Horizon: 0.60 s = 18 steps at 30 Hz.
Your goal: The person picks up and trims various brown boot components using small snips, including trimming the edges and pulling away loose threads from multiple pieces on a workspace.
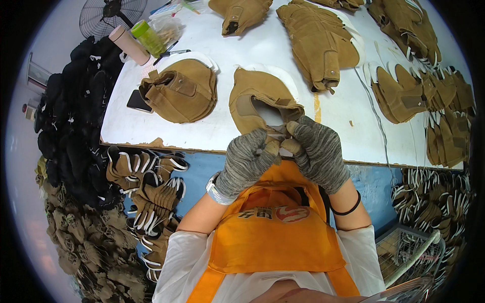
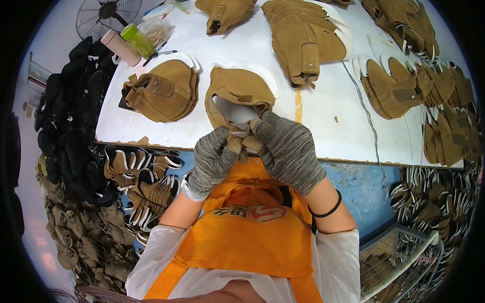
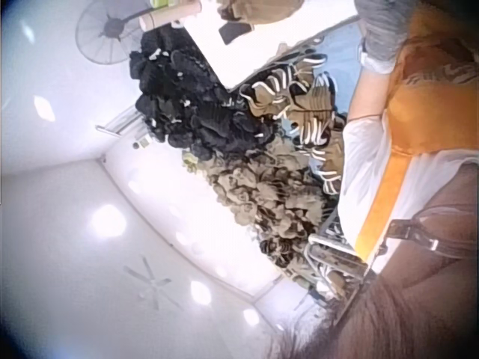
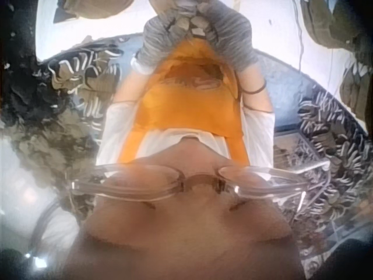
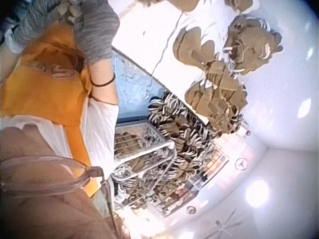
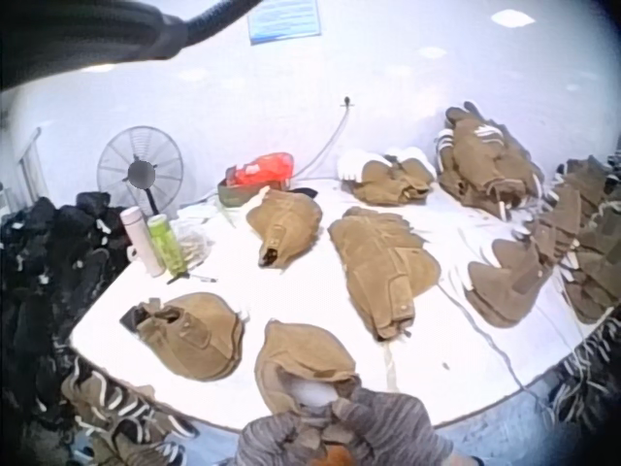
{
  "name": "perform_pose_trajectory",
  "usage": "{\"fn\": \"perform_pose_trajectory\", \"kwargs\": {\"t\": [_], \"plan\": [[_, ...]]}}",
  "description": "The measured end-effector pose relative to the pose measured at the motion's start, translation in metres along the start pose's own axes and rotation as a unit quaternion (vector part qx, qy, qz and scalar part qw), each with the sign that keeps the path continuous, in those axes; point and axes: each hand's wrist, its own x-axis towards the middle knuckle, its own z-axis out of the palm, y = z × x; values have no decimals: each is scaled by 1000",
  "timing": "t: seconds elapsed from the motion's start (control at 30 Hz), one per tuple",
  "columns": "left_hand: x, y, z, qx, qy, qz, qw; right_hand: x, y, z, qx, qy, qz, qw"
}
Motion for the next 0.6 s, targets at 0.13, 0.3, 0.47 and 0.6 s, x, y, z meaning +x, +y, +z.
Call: {"fn": "perform_pose_trajectory", "kwargs": {"t": [0.13,0.3,0.47,0.6], "plan": [[0,-6,-1,-37,-10,0,999,-2,4,2,-15,-33,-2,999],[-1,-3,0,-49,-9,-20,999,-7,6,10,-15,-5,7,1000],[0,4,0,-54,-4,-49,997,-1,1,15,135,68,55,987],[-3,-6,0,-77,3,-48,996,-5,6,19,170,100,49,979]]}}
